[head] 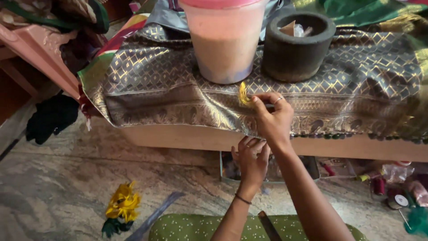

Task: Attaching decorative beads and tassels to the edge of a saree.

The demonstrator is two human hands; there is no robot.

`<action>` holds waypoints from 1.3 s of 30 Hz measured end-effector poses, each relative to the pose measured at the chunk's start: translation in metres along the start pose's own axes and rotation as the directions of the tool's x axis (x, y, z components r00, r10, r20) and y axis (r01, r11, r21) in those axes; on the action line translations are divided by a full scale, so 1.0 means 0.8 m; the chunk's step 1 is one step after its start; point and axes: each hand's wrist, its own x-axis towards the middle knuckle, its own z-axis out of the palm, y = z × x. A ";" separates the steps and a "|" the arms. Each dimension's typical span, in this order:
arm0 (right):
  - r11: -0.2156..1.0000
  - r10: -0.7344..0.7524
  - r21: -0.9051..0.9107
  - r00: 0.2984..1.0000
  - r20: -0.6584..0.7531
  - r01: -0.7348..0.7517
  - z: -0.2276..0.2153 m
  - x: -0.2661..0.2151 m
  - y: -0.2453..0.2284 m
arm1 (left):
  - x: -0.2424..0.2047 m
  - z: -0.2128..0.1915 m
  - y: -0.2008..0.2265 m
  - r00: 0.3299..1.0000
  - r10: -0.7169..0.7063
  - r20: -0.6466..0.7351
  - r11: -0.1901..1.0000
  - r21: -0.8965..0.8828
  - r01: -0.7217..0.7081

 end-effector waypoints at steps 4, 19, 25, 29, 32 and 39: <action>0.996 -0.070 -0.050 0.997 -0.023 0.069 -0.003 0.000 0.002 | 0.002 -0.003 0.002 1.000 0.023 0.012 1.000 -0.003 -0.023; 0.971 -0.104 -0.216 0.995 0.005 0.103 0.007 0.011 -0.015 | 0.005 -0.013 0.006 0.999 0.037 -0.006 0.999 -0.038 -0.037; 0.994 -0.010 -0.110 1.000 -0.011 0.009 0.001 0.008 -0.015 | 0.002 -0.014 0.002 0.998 0.058 0.019 0.998 -0.022 -0.058; 0.993 0.114 -0.019 0.993 0.016 -0.114 0.002 0.013 0.004 | 0.005 -0.014 0.003 0.999 0.048 0.005 0.999 -0.005 -0.048; 0.990 0.137 0.032 0.990 0.033 -0.138 0.000 0.011 0.011 | 0.005 -0.014 0.003 1.000 0.027 0.015 1.000 -0.015 -0.027; 0.975 0.180 0.134 0.984 0.006 -0.179 -0.008 -0.001 -0.017 | 0.006 -0.007 -0.004 0.998 0.069 0.003 0.998 -0.006 -0.069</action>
